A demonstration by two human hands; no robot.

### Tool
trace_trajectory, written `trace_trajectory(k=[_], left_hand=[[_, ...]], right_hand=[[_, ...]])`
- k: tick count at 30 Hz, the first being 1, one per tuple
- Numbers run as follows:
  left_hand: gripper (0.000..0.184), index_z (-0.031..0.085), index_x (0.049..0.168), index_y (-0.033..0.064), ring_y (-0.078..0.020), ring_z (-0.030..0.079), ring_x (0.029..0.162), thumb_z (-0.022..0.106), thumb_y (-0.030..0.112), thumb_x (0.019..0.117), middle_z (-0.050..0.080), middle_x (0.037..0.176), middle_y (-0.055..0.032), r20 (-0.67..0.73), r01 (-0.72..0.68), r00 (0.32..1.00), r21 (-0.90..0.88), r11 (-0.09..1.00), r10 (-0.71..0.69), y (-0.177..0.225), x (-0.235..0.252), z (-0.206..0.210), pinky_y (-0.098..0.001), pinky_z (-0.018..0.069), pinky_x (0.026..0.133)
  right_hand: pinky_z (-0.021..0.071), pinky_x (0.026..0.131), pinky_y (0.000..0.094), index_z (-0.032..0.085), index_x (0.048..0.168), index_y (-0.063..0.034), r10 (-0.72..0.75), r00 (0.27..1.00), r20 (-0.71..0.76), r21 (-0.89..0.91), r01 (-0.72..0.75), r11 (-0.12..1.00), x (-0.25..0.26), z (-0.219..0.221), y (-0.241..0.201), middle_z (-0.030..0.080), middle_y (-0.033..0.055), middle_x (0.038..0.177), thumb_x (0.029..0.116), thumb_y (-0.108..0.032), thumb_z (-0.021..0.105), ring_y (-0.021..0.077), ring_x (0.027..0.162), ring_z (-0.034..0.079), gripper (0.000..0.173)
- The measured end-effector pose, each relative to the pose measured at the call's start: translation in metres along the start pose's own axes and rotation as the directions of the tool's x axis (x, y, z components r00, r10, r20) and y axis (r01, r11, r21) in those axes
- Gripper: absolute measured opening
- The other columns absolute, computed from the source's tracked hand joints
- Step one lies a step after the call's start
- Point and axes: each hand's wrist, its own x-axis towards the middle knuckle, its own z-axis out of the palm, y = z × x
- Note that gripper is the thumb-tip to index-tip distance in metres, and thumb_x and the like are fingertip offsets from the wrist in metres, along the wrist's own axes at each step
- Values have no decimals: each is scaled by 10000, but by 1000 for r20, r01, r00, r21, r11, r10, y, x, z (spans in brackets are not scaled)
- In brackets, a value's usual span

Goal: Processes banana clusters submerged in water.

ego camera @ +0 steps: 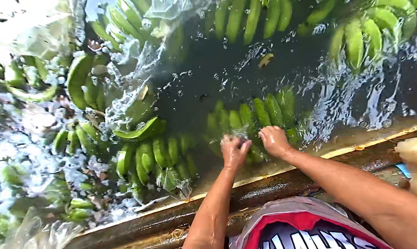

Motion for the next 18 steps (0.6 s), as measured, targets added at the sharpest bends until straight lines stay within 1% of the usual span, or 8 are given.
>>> trace_trajectory(k=[2,5,8,11,13,14,16,18], left_hand=[[282,764,890,-18,-457,585,1174,675,237,972,663,1125,-287,42,-111,993,54,992,109,7,-4,7,-597,427,1056],[316,696,796,-91,-409,637,1053,605,128,1004,676,964,-254,7,-122,992,-5,992,122,34,-7,26,-522,478,998],[240,684,806,-90,-343,651,1018,561,34,971,688,953,-217,-204,-280,948,-163,946,246,59,-21,32,-448,509,959],[213,708,941,-57,-283,627,1121,535,64,970,697,1094,-188,-404,-434,842,-111,894,358,64,-32,-3,-402,490,1009],[233,712,1011,-55,-336,604,1186,542,100,970,691,1154,-206,-440,-318,841,71,946,315,41,-30,-30,-461,449,1057],[258,712,1052,-64,-382,595,1211,549,120,974,686,1180,-228,-409,-215,876,145,966,256,25,-29,-39,-508,431,1074],[303,698,1143,-84,-441,584,1236,574,147,991,665,1232,-269,-275,-84,951,204,975,139,1,-31,-40,-563,419,1091],[349,653,1243,-101,-432,575,1270,576,149,1013,638,1293,-283,-129,-19,991,165,986,40,-4,-35,-29,-533,422,1115]], right_hand=[[400,1102,623,605,1240,132,140,990,-3,114,-138,984,3,-7,2,594,340,1309,1112,-161,389,482,1306,534,385],[448,1020,631,556,1308,101,315,948,-49,403,-270,874,2,-20,14,610,339,1247,1136,-244,322,471,1196,595,451],[453,996,604,626,1171,108,137,976,-169,393,-61,917,-16,-31,27,646,308,1158,1125,-206,376,434,1121,622,404],[421,1084,601,668,1205,84,-77,974,-211,260,132,956,-26,-25,58,639,297,1256,1087,-147,451,443,1246,579,339],[404,1103,613,686,1176,105,-114,959,-259,174,162,971,-27,-20,69,642,311,1262,1069,-111,468,472,1269,565,325],[394,1111,608,686,1163,119,-78,959,-274,174,129,976,-27,-19,69,640,321,1263,1070,-98,466,479,1273,561,323],[389,1113,603,678,1162,131,30,968,-249,202,21,979,-26,-19,65,637,335,1260,1082,-95,453,484,1269,564,328],[384,1108,618,679,1152,133,78,975,-209,186,-39,982,-23,-18,59,639,341,1249,1086,-101,459,492,1260,566,328]])
